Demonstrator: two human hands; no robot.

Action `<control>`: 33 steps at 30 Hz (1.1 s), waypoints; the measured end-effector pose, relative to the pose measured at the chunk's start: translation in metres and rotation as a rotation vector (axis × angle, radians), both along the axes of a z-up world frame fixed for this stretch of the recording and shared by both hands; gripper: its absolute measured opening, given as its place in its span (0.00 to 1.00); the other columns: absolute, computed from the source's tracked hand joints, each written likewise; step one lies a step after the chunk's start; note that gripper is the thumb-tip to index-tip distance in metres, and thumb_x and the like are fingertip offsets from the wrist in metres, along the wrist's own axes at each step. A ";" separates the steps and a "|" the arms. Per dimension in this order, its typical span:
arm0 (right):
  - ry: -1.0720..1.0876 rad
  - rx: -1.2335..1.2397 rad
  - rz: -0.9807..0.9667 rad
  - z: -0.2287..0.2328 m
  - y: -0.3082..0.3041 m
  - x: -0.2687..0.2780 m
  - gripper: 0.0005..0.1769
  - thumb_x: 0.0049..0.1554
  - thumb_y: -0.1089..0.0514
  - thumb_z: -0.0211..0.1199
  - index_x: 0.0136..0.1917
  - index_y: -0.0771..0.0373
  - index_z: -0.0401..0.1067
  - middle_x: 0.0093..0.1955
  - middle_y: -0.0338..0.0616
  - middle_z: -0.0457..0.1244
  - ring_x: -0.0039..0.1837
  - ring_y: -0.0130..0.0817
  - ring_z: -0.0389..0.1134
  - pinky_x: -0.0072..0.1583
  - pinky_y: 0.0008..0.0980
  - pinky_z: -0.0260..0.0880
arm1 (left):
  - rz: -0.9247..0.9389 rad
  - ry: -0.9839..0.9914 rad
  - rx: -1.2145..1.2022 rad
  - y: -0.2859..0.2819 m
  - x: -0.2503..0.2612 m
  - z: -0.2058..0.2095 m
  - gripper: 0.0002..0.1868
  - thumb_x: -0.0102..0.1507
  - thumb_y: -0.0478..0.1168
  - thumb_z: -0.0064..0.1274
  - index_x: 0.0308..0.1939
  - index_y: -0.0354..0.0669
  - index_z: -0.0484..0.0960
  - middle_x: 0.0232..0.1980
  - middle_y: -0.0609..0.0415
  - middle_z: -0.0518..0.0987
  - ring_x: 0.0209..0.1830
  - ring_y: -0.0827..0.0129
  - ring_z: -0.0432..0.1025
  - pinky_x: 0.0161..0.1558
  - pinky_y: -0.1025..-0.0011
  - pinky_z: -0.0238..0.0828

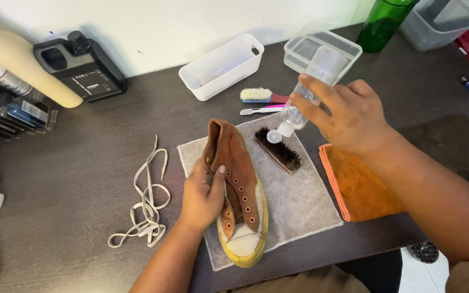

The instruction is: The person applies a liquid from a clear bottle to a brown high-top sneaker, then uses a dark brush to scrub the upper surface. The shoe is held steady on a towel while the person scrubs the suede-like material repeatedly.

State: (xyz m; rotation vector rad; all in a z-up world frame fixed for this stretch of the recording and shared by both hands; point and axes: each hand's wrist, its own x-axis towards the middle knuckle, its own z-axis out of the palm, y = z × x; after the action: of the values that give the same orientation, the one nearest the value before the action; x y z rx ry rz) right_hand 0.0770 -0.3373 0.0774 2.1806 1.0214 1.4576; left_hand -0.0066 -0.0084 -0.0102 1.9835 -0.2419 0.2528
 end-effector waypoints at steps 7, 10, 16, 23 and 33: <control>-0.025 -0.012 0.035 0.000 0.004 0.003 0.22 0.67 0.68 0.56 0.66 0.45 0.77 0.73 0.40 0.69 0.37 0.27 0.62 0.46 0.33 0.52 | -0.014 -0.064 -0.032 0.000 0.001 -0.002 0.26 0.72 0.44 0.44 0.73 0.38 0.70 0.68 0.41 0.78 0.70 0.51 0.74 0.69 0.59 0.69; -0.031 -0.008 0.039 -0.002 0.004 0.005 0.23 0.67 0.67 0.55 0.68 0.44 0.76 0.73 0.40 0.69 0.38 0.28 0.63 0.47 0.34 0.52 | 0.001 -0.001 -0.009 0.001 0.001 -0.002 0.30 0.69 0.44 0.45 0.77 0.45 0.67 0.67 0.44 0.80 0.69 0.55 0.75 0.68 0.61 0.68; -0.030 -0.004 0.046 -0.007 0.003 0.009 0.29 0.66 0.72 0.58 0.73 0.45 0.74 0.74 0.41 0.69 0.39 0.27 0.65 0.48 0.35 0.50 | -0.025 -0.050 -0.014 0.002 0.002 -0.006 0.21 0.72 0.43 0.44 0.66 0.39 0.73 0.58 0.44 0.82 0.60 0.54 0.78 0.62 0.59 0.73; -0.021 -0.017 0.046 -0.006 0.003 0.009 0.27 0.66 0.71 0.59 0.71 0.44 0.77 0.76 0.42 0.68 0.39 0.27 0.65 0.49 0.35 0.52 | -0.032 -0.052 0.000 0.001 0.002 -0.001 0.21 0.72 0.43 0.43 0.66 0.39 0.74 0.58 0.45 0.82 0.61 0.53 0.77 0.62 0.59 0.72; -0.048 -0.020 0.044 -0.006 0.003 0.013 0.28 0.66 0.70 0.60 0.73 0.45 0.76 0.77 0.40 0.67 0.39 0.27 0.65 0.51 0.35 0.50 | -0.052 -0.070 -0.010 0.001 0.001 0.001 0.21 0.71 0.41 0.44 0.68 0.37 0.72 0.59 0.45 0.81 0.63 0.52 0.76 0.64 0.57 0.71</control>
State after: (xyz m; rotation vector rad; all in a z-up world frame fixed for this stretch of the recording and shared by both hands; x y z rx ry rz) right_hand 0.0901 -0.3345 0.0711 2.1109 1.0698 1.5055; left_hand -0.0054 -0.0070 -0.0096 1.9579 -0.3364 0.2898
